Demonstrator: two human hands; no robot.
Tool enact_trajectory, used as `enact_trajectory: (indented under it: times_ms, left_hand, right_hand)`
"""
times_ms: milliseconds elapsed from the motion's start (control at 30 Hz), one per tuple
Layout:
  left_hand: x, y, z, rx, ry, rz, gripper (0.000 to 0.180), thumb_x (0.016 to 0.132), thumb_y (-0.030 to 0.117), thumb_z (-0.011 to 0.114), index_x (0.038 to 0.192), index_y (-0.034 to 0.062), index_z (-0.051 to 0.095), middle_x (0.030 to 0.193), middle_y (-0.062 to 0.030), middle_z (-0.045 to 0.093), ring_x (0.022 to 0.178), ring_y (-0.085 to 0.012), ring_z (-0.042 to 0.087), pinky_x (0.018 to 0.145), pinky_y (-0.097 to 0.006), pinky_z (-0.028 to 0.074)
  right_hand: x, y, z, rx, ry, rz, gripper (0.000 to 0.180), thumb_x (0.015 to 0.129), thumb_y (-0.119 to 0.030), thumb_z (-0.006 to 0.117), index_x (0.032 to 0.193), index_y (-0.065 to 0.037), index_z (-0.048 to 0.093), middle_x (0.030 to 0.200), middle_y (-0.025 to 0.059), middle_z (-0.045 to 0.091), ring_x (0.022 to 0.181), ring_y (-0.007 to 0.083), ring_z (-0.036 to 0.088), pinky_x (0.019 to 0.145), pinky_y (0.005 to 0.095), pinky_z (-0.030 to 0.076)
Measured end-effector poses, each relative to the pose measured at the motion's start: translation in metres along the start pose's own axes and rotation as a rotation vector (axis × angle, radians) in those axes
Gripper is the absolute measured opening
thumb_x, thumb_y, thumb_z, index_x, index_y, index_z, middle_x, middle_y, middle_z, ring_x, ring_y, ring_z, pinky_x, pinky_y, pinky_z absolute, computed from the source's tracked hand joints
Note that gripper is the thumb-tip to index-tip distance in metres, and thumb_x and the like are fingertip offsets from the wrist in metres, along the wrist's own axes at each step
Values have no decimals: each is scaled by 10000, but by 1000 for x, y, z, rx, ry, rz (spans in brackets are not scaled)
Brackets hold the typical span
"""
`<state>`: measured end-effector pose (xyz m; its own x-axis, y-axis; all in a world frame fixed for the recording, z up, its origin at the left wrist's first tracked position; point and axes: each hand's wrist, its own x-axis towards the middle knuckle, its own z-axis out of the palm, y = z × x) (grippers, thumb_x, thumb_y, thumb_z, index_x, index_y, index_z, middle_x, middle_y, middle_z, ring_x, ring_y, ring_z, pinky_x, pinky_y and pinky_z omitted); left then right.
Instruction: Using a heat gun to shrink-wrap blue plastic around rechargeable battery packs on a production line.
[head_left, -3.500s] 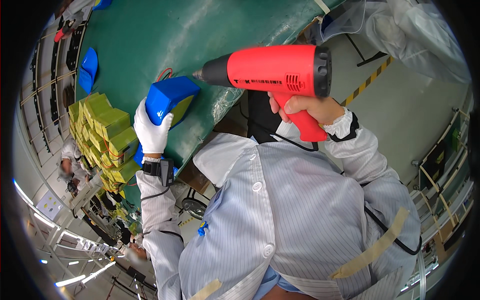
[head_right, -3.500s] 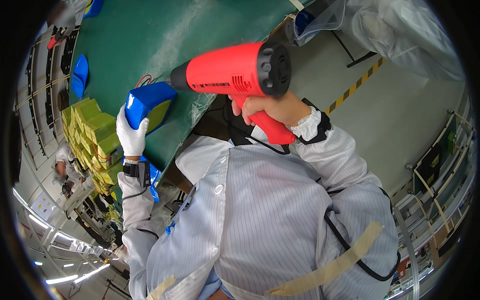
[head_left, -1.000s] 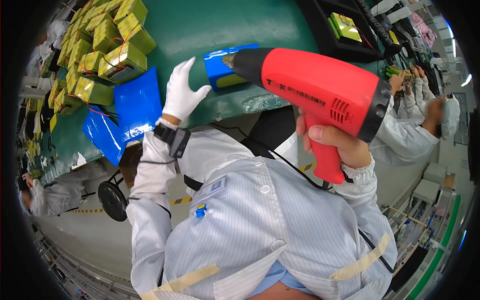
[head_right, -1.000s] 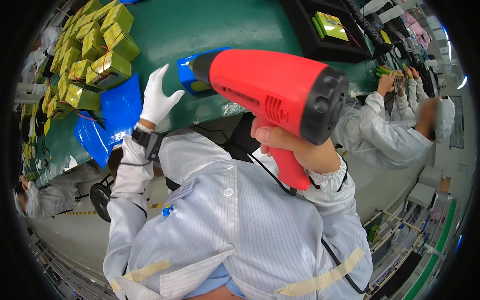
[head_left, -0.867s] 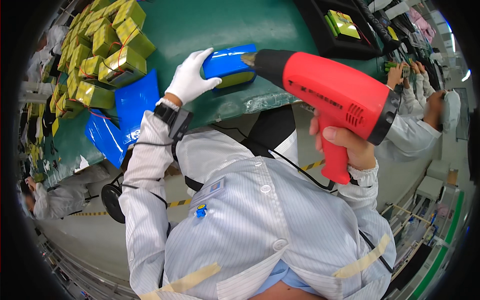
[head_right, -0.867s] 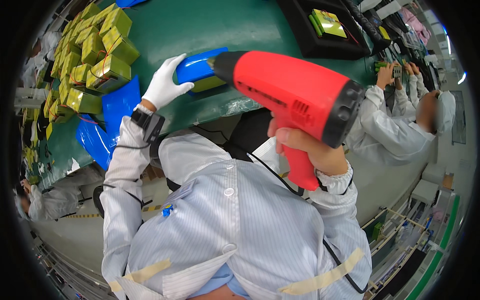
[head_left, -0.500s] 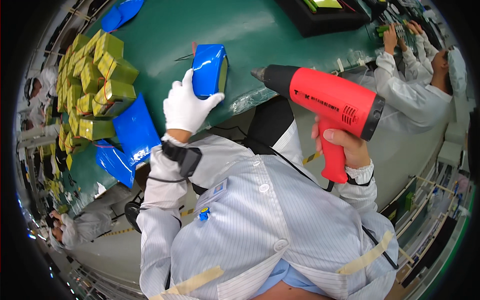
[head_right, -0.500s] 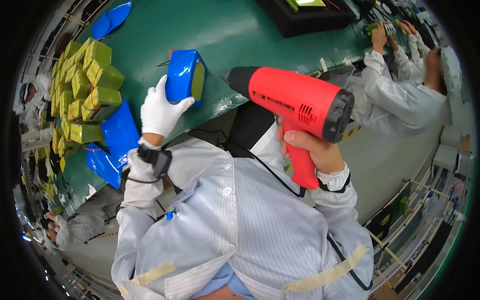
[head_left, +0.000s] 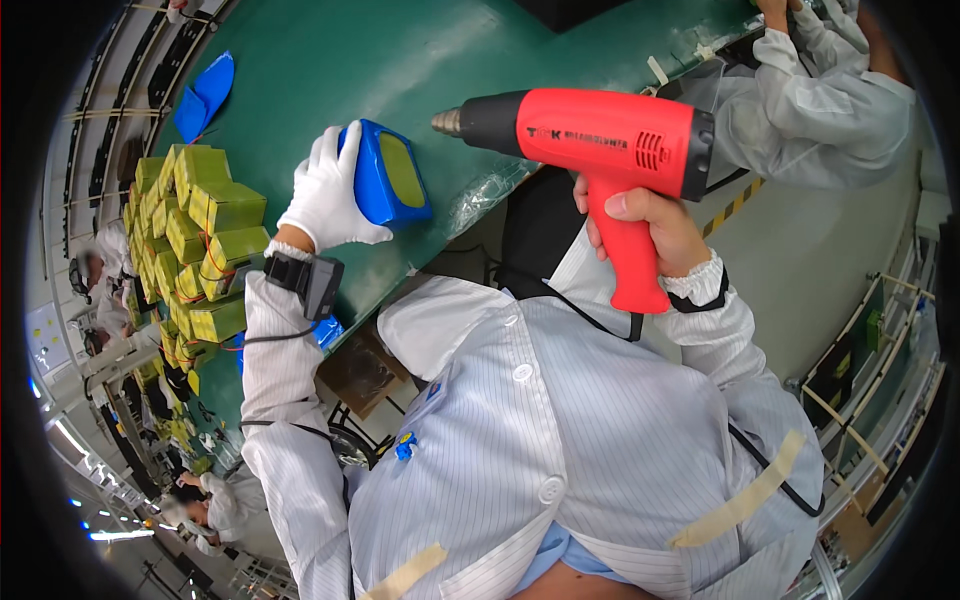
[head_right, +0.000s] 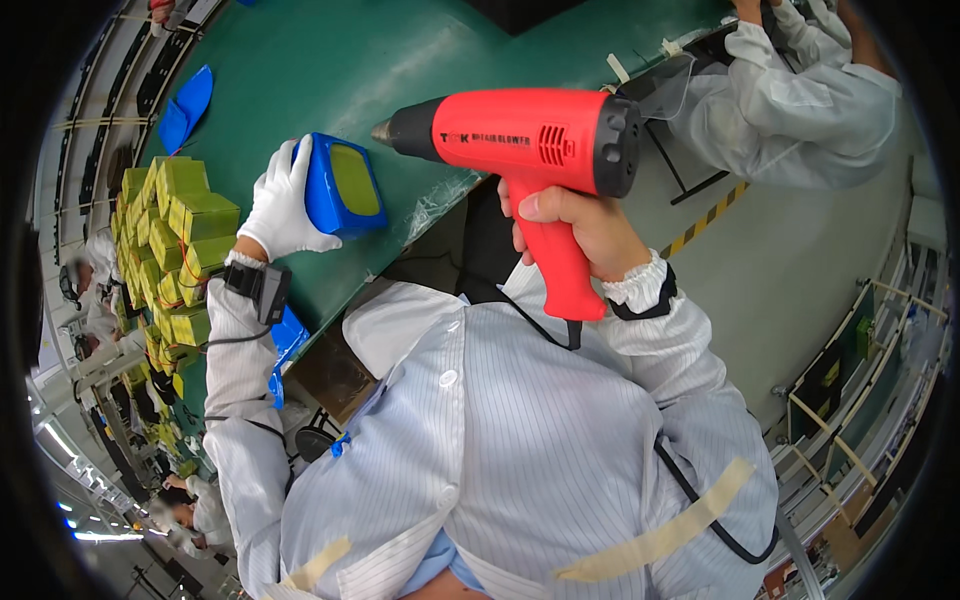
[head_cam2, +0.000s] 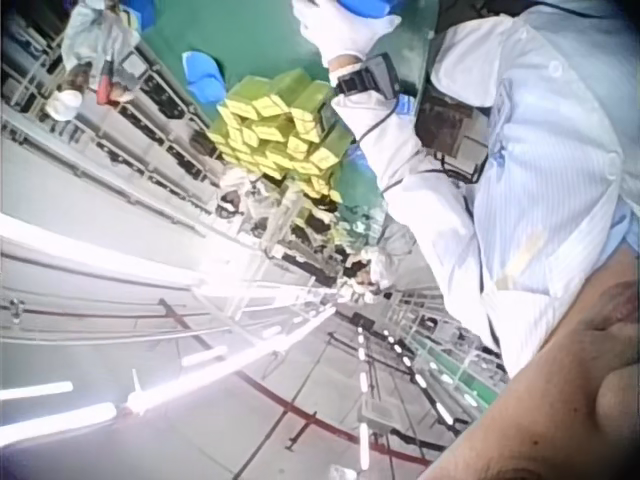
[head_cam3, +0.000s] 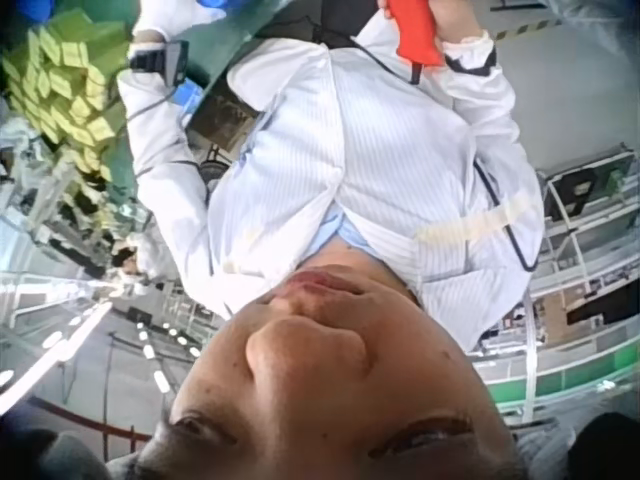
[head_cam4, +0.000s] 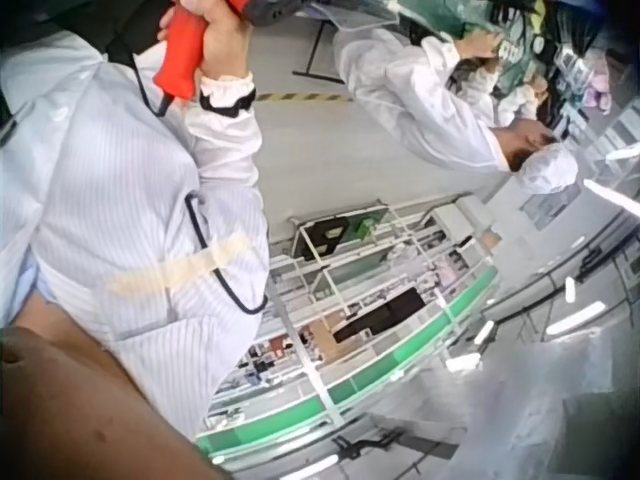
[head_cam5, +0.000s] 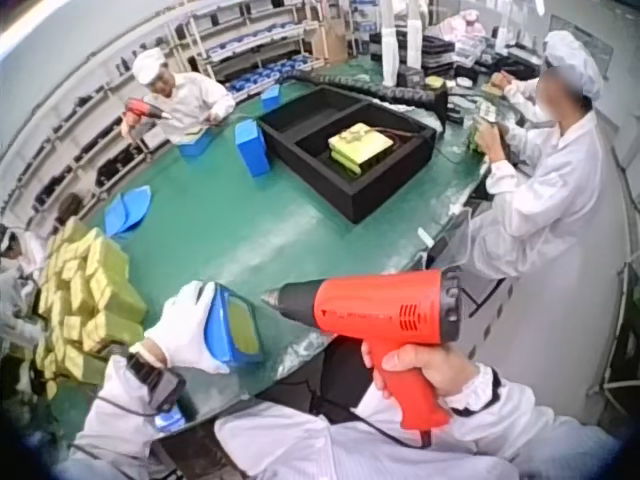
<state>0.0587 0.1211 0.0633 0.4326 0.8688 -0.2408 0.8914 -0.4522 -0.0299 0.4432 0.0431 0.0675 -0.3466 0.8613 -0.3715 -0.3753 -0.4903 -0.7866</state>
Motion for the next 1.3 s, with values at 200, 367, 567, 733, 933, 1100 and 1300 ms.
enact_trajectory:
  times_ms: [200,367,567,733,933,1100,1300]
  left_hand:
    - [-20,5,19,-19,111,-242,1332,485,520,897,1529,-24,274,1413,-260,414,1291,-450,455,1052,-549,413]
    - [-29,7,28,-54,143,-307,1323,492,494,903,1526,-32,266,1394,-265,413,1282,-460,446,1050,-551,414]
    - [-27,13,28,-126,146,-315,1322,472,439,910,1514,-47,256,1378,-265,399,1280,-469,426,1050,-550,415]
    - [-28,0,36,-149,215,-180,1347,458,415,912,1520,-60,233,1393,-299,376,1283,-489,414,1066,-544,412]
    - [-26,-23,39,-171,180,-127,1362,467,452,914,1539,-49,239,1488,-327,329,1368,-502,369,1102,-543,399]
    - [-21,-40,72,-319,361,-171,946,836,453,733,1534,-35,323,1485,-303,405,1376,-460,401,1145,-506,350]
    - [-10,-30,84,-442,500,-401,566,1057,328,497,1523,20,406,1463,-258,470,1373,-414,427,1170,-473,314]
  right_hand:
    - [21,8,-4,75,-80,47,474,787,-199,681,1182,52,604,1006,152,636,645,193,667,548,313,584]
    - [35,10,-1,72,-142,53,501,787,-199,687,1217,44,602,1024,156,641,640,192,664,543,316,578]
    - [55,9,0,60,-220,81,447,793,-158,706,1189,32,621,995,126,653,639,189,659,539,326,583]
    - [60,7,0,29,-227,77,537,767,-211,709,1231,37,602,1021,154,650,626,186,671,514,300,572]
    - [60,10,-3,74,-213,93,529,770,-184,706,1239,36,600,1026,153,652,633,186,675,518,298,578]
    - [59,11,-4,66,-205,108,477,779,-156,701,1209,32,612,1009,129,648,628,191,662,522,316,579]
    - [65,14,-5,-21,-183,131,466,785,-179,700,1195,24,613,990,127,644,626,184,664,532,313,583]
